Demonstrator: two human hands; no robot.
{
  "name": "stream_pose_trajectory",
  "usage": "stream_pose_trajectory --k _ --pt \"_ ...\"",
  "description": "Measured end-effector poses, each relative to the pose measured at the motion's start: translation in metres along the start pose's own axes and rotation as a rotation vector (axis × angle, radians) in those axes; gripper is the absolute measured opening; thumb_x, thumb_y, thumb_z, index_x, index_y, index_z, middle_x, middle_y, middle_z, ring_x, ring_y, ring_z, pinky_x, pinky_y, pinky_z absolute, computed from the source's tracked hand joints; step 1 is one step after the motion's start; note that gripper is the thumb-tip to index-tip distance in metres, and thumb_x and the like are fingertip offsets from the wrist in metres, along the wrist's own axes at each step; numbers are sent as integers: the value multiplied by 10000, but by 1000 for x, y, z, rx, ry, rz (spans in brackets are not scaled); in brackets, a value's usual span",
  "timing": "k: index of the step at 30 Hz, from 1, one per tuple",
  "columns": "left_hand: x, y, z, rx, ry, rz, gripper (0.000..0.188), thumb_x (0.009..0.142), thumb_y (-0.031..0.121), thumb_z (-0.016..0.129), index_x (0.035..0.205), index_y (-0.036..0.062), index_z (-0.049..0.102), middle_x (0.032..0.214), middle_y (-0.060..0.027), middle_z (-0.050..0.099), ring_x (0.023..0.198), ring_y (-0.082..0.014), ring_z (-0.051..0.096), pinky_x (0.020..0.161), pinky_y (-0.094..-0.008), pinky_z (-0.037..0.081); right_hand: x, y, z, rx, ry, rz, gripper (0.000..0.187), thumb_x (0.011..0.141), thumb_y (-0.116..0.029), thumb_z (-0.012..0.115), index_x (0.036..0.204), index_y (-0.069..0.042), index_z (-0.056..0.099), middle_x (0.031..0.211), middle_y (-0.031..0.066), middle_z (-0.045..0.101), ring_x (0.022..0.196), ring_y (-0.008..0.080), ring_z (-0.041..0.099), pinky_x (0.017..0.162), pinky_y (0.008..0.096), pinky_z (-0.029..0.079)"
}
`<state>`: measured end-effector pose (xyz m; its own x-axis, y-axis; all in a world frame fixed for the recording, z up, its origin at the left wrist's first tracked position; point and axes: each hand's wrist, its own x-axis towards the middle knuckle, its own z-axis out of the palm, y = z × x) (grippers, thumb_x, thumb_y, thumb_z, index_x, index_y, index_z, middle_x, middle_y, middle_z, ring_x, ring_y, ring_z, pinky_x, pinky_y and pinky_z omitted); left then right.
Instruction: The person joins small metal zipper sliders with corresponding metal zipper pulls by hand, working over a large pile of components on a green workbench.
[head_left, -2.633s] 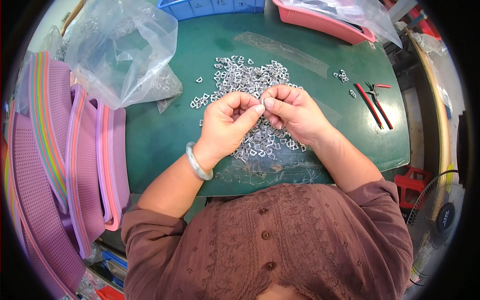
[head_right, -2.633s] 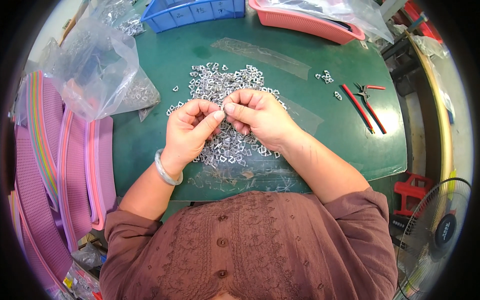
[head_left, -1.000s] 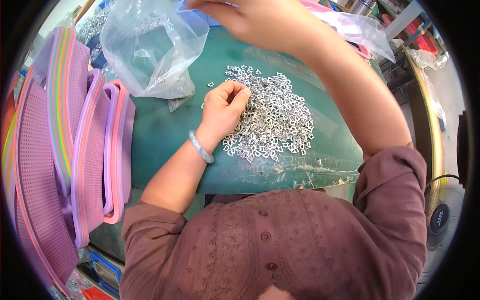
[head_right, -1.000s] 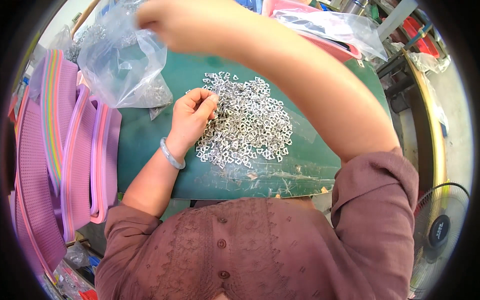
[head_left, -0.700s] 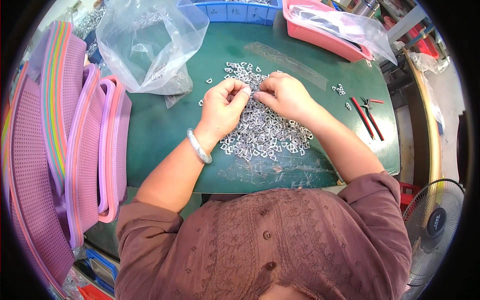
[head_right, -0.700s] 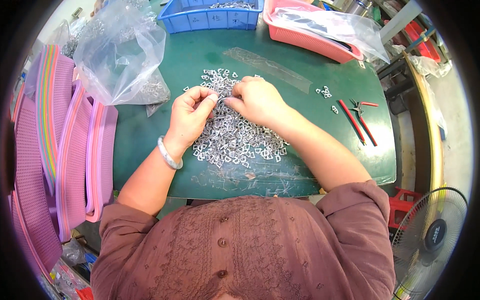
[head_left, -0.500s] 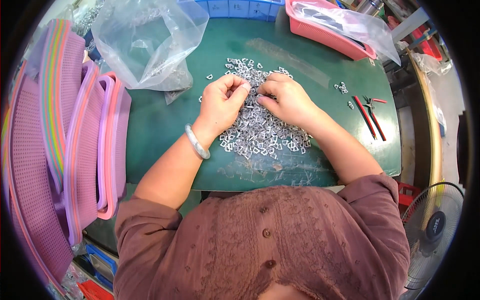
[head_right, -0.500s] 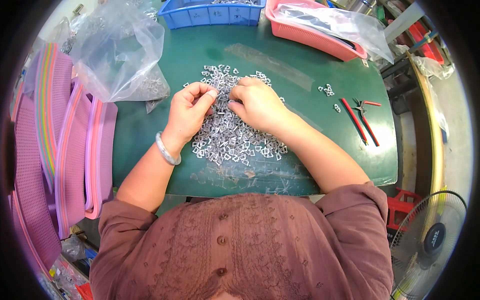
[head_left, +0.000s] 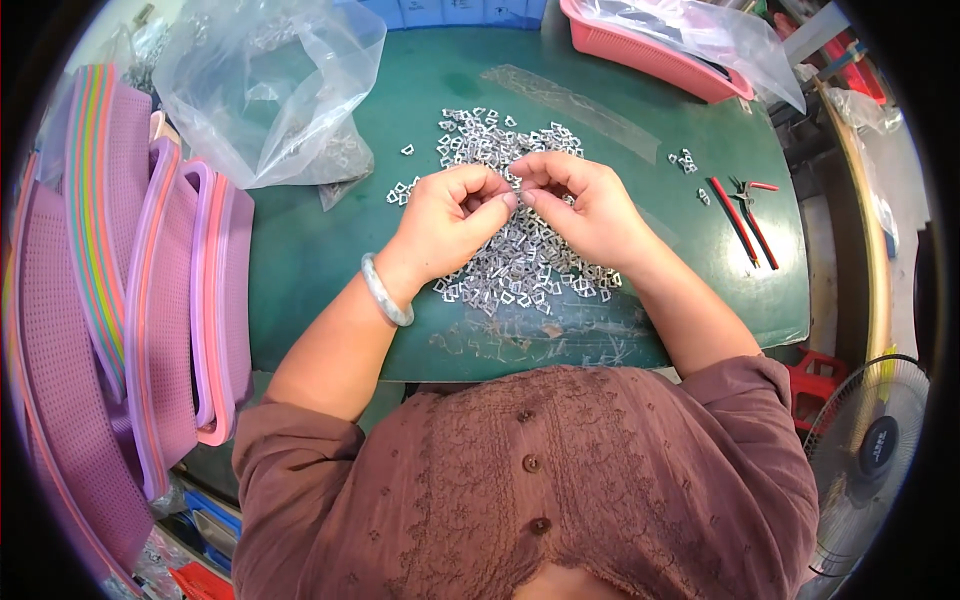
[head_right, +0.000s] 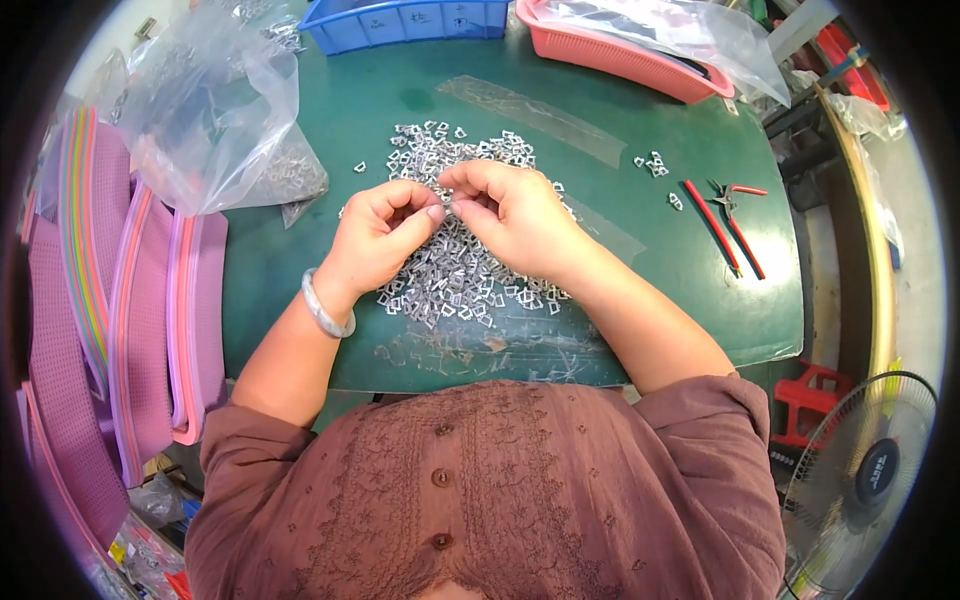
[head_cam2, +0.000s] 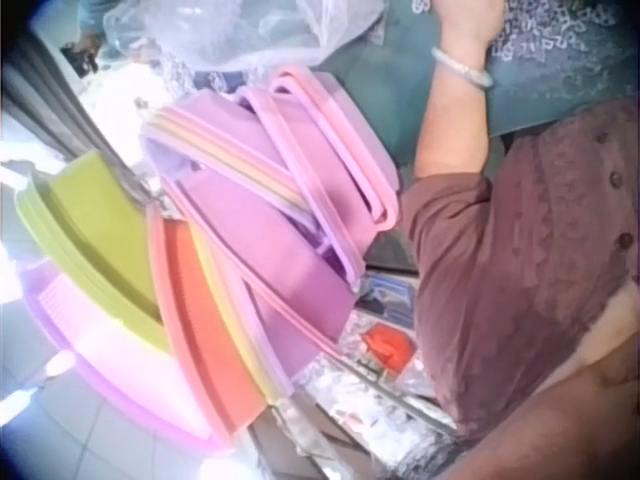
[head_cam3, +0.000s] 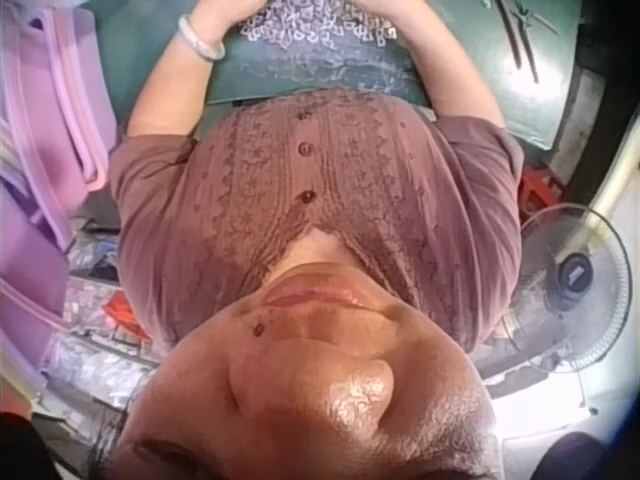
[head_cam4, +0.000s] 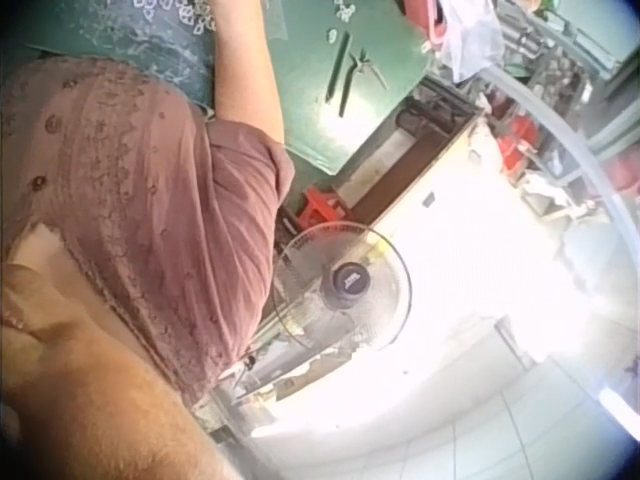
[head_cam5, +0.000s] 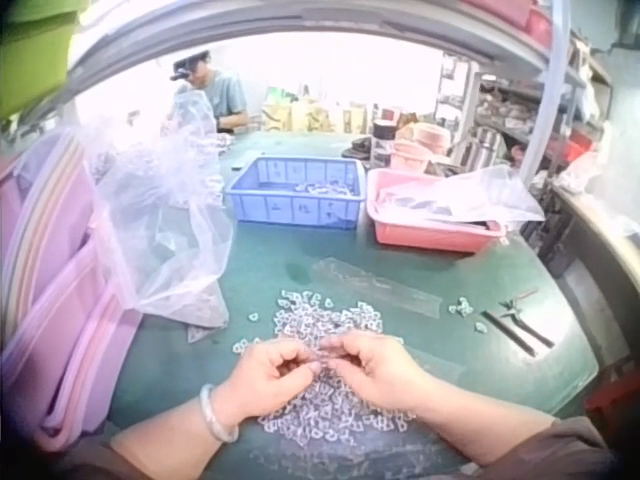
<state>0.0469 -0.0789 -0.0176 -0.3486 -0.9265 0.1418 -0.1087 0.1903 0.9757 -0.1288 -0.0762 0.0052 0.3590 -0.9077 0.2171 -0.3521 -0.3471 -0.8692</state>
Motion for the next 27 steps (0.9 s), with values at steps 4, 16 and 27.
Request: stream_pose_trajectory --k 4,16,27 --pt "-1 3 0 7 -22 -25 50 795 49 556 805 6 579 688 33 541 596 -19 465 529 -169 384 -1 -1 1 217 12 82 196 791 -46 538 975 24 547 799 59 589 743 109 555 676 242 455" --pt "-3 5 1 -142 -14 -76 61 811 67 544 789 16 570 663 30 526 549 -28 450 495 -168 367 -4 -4 -8 515 -119 357 155 825 -159 544 837 -9 582 719 23 582 642 63 495 602 198 417" --pt "-3 11 2 -220 -36 -128 130 835 134 528 796 22 580 638 25 530 534 -33 458 490 -163 376 -6 -1 -7 571 -72 430 143 818 -162 551 813 -26 594 672 7 566 594 51 483 563 180 407"
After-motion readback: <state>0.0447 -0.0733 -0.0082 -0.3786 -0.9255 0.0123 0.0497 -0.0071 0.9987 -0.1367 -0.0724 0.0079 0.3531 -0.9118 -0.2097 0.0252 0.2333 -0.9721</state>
